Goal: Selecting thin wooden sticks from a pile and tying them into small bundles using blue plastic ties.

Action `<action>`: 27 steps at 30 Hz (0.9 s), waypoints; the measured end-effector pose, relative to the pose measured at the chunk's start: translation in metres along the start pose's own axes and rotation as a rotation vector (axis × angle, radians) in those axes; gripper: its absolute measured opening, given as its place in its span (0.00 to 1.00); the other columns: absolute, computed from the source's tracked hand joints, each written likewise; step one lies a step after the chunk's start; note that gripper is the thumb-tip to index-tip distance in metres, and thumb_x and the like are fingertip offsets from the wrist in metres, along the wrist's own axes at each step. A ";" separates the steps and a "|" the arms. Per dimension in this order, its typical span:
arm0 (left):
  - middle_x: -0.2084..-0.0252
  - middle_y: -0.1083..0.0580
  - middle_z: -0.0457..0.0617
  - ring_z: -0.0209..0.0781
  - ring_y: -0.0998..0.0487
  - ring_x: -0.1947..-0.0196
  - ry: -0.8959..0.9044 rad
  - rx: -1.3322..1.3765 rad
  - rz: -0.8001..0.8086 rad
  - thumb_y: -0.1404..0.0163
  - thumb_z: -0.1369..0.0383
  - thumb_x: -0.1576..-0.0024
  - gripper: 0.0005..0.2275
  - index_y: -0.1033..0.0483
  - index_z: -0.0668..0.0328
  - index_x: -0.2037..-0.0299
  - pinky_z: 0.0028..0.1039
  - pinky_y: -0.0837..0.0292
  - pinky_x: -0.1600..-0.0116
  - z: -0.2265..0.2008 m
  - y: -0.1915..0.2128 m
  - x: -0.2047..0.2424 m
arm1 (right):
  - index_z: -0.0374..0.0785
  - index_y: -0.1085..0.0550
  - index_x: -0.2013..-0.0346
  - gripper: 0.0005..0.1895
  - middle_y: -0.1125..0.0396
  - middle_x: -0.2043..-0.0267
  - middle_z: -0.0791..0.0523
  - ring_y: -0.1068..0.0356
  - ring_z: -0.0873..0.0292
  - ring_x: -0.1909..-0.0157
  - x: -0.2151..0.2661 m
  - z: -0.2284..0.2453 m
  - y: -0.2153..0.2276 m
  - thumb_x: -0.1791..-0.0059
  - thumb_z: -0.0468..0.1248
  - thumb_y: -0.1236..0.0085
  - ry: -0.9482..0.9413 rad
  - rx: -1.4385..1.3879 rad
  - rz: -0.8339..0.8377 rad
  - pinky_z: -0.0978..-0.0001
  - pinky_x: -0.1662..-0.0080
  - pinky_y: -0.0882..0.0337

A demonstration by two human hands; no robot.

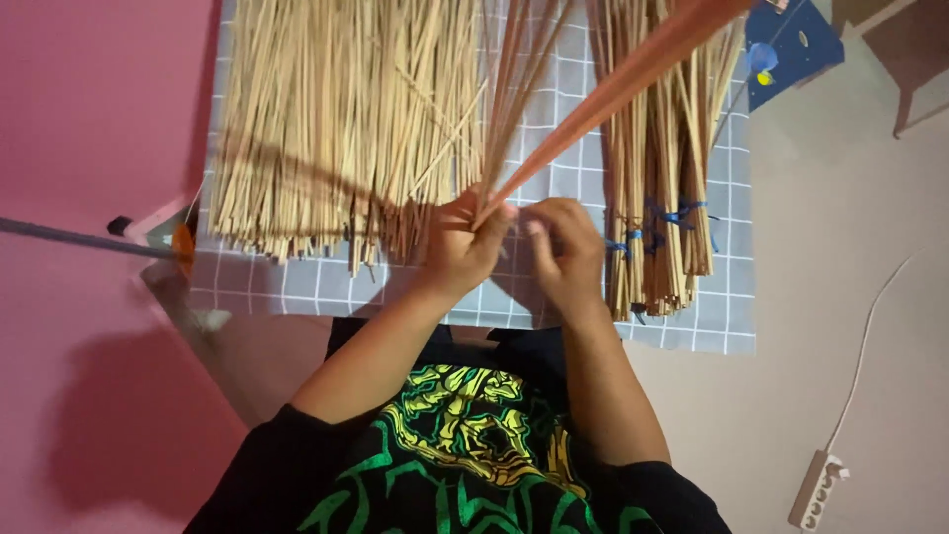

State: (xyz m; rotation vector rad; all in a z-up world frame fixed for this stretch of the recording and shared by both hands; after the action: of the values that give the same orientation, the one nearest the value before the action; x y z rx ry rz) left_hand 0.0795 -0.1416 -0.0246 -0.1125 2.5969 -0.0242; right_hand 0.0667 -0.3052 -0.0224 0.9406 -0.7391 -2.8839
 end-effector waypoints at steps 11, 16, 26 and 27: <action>0.84 0.30 0.47 0.40 0.29 0.81 0.367 0.023 -0.168 0.41 0.58 0.42 0.16 0.25 0.57 0.79 0.31 0.32 0.71 -0.022 0.012 0.002 | 0.35 0.21 0.54 0.09 0.27 0.64 0.51 0.26 0.48 0.63 -0.009 0.010 -0.001 0.47 0.26 0.43 -0.054 0.051 -0.111 0.60 0.58 0.28; 0.81 0.33 0.44 0.39 0.29 0.79 0.247 -0.059 -0.194 0.50 0.58 0.35 0.14 0.29 0.51 0.73 0.24 0.35 0.70 0.010 0.084 0.024 | 0.35 0.21 0.55 0.09 0.29 0.65 0.52 0.27 0.48 0.66 -0.021 0.039 -0.017 0.48 0.25 0.43 0.036 0.177 -0.064 0.61 0.60 0.28; 0.88 0.42 0.39 0.26 0.43 0.86 0.330 0.071 -0.249 0.51 0.64 0.33 0.23 0.40 0.53 0.83 0.16 0.46 0.76 -0.059 0.140 0.024 | 0.36 0.20 0.73 0.25 0.27 0.74 0.43 0.24 0.32 0.63 -0.132 0.048 -0.152 0.48 0.53 0.49 -0.246 0.527 0.587 0.39 0.60 0.27; 0.88 0.42 0.39 0.26 0.43 0.86 0.321 0.068 -0.241 0.51 0.64 0.33 0.23 0.40 0.53 0.83 0.16 0.46 0.76 -0.058 0.145 0.026 | 0.36 0.20 0.73 0.25 0.27 0.74 0.43 0.24 0.32 0.63 -0.139 0.046 -0.159 0.48 0.53 0.49 -0.245 0.525 0.575 0.39 0.60 0.27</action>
State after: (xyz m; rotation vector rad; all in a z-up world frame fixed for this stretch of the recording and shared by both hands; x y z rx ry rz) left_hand 0.0165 0.0003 0.0054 -0.4275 2.8822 -0.2355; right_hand 0.1739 -0.1221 0.0166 0.2932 -1.5369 -2.3409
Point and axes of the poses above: each hand's wrist, its own x-axis away from the middle knuckle, its own y-axis out of the back of the hand, z = x × y, the point moved 2 cm from there along -x, towards the middle knuckle
